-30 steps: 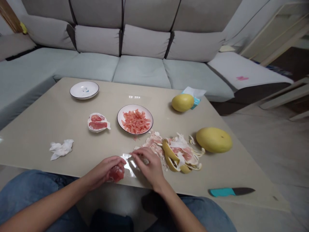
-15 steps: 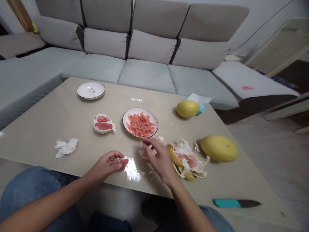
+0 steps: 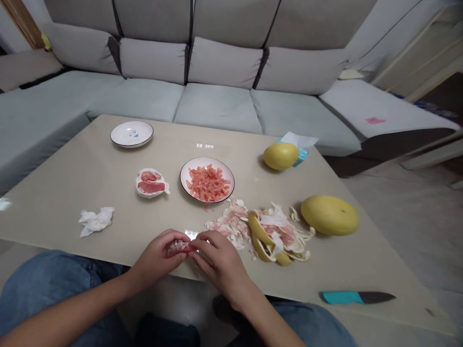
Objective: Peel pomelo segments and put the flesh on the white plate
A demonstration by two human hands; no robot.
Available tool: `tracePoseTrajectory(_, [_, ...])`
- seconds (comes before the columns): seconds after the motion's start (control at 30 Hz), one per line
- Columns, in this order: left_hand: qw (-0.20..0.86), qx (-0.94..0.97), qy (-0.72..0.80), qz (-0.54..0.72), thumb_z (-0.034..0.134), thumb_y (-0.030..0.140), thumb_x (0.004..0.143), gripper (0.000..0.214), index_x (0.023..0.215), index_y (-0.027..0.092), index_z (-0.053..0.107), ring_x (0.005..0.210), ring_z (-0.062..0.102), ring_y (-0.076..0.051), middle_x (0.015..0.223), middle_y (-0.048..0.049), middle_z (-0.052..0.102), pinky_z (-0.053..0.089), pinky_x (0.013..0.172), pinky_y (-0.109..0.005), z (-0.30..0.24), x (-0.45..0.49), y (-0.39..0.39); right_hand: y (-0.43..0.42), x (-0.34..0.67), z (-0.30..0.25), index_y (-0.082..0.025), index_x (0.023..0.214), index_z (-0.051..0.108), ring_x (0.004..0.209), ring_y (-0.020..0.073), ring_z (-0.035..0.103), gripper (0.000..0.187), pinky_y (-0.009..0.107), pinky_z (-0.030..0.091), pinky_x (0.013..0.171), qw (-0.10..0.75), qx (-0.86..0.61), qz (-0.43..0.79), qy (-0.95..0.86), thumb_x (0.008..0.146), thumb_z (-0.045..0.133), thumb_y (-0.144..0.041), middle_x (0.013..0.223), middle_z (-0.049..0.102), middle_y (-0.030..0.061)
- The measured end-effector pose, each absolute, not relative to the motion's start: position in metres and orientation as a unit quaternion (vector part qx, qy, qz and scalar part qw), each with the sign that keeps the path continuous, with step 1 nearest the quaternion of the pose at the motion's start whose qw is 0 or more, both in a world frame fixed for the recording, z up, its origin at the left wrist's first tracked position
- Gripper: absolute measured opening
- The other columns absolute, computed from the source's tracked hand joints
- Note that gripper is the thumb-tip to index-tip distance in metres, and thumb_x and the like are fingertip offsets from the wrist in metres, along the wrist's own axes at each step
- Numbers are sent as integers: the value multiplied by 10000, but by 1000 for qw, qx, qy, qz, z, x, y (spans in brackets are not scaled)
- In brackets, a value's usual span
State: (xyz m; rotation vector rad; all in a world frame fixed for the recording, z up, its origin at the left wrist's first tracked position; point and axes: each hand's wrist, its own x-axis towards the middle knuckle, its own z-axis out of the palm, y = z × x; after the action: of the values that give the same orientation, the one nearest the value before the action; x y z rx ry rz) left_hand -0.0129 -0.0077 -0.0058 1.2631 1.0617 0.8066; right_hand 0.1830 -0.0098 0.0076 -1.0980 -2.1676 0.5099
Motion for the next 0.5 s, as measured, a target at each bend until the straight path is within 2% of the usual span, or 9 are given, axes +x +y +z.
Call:
tracePoseTrajectory(0.1, [555, 601, 467, 336, 649, 185, 787, 212, 999, 199, 653, 987, 592, -228, 1026, -77, 614, 473, 883, -319, -4, -15, -8, -11, 182, 7, -203, 987, 660, 837, 205, 611, 139, 333, 507, 729, 325, -417, 197, -826, 894, 557, -188, 928, 662, 87])
tracePoseTrajectory(0.27, [529, 624, 475, 324, 627, 181, 796, 182, 974, 200, 660, 965, 593, -224, 1003, -78, 613, 481, 859, -305, 1, -16, -8, -12, 181, 4, -207, 968, 646, 838, 202, 619, 123, 331, 515, 736, 345, -419, 201, -816, 877, 569, -180, 924, 672, 79])
tracePoseTrajectory(0.4, [557, 595, 470, 339, 652, 207, 783, 175, 957, 198, 658, 939, 591, -216, 975, -69, 602, 488, 828, -293, 0, -17, -7, -12, 178, 2, -223, 967, 646, 852, 195, 619, 129, 326, 513, 742, 384, -416, 235, -790, 869, 574, -181, 929, 672, 71])
tracePoseTrajectory(0.5, [615, 544, 457, 343, 691, 228, 760, 217, 971, 194, 651, 891, 598, -198, 959, -55, 610, 486, 801, -292, -1, -18, -6, -11, 174, 0, -216, 902, 664, 760, 172, 613, 89, 296, 507, 676, 426, -435, 323, -724, 845, 598, -199, 860, 668, 56])
